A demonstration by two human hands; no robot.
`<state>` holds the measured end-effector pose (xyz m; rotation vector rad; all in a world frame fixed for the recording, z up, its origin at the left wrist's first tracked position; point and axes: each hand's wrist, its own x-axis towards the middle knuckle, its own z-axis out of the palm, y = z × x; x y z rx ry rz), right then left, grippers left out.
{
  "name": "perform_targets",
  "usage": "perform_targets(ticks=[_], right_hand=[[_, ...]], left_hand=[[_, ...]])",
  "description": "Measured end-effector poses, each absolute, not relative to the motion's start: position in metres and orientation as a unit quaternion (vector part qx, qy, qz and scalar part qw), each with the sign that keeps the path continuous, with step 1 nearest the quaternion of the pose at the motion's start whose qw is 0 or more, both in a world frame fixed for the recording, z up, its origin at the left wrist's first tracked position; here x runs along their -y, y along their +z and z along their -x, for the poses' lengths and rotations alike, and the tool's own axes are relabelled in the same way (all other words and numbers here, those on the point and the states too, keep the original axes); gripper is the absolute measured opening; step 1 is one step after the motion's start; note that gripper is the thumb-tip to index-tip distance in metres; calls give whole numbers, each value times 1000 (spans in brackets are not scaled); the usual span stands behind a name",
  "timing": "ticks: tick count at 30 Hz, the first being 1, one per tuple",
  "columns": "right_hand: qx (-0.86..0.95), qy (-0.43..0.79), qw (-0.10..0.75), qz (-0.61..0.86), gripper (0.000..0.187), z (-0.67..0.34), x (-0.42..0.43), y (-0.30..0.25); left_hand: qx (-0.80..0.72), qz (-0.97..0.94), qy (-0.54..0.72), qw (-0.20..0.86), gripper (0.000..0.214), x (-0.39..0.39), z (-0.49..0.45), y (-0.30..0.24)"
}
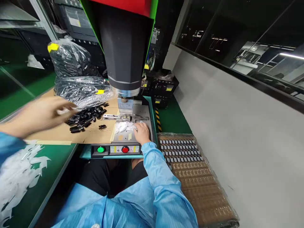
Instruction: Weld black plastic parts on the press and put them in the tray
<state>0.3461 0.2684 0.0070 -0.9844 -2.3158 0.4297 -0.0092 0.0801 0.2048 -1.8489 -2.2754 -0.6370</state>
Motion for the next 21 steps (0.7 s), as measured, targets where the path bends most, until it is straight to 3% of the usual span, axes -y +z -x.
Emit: perform_targets(ticks=[5,8,13,18,21], right_hand=[[856,171,288,394,25,-340,-270,1],[833,193,339,393,22,-347,-270,0],[731,258,446,447,24,-357,-273,-5],[663,302,490,478,25,-356,-276,-15],[650,336,508,454,35,-354,-277,-18]], left_hand=[[649,740,-176,-18,28,-142,-75,105],[639,749,-174,-16,30,-172,-118,65],[613,775,-152,6,28,-204,-158,47],[559,820,-122,10,26,-218,-176,43],[566,814,-133,9,25,-219,-180,39]])
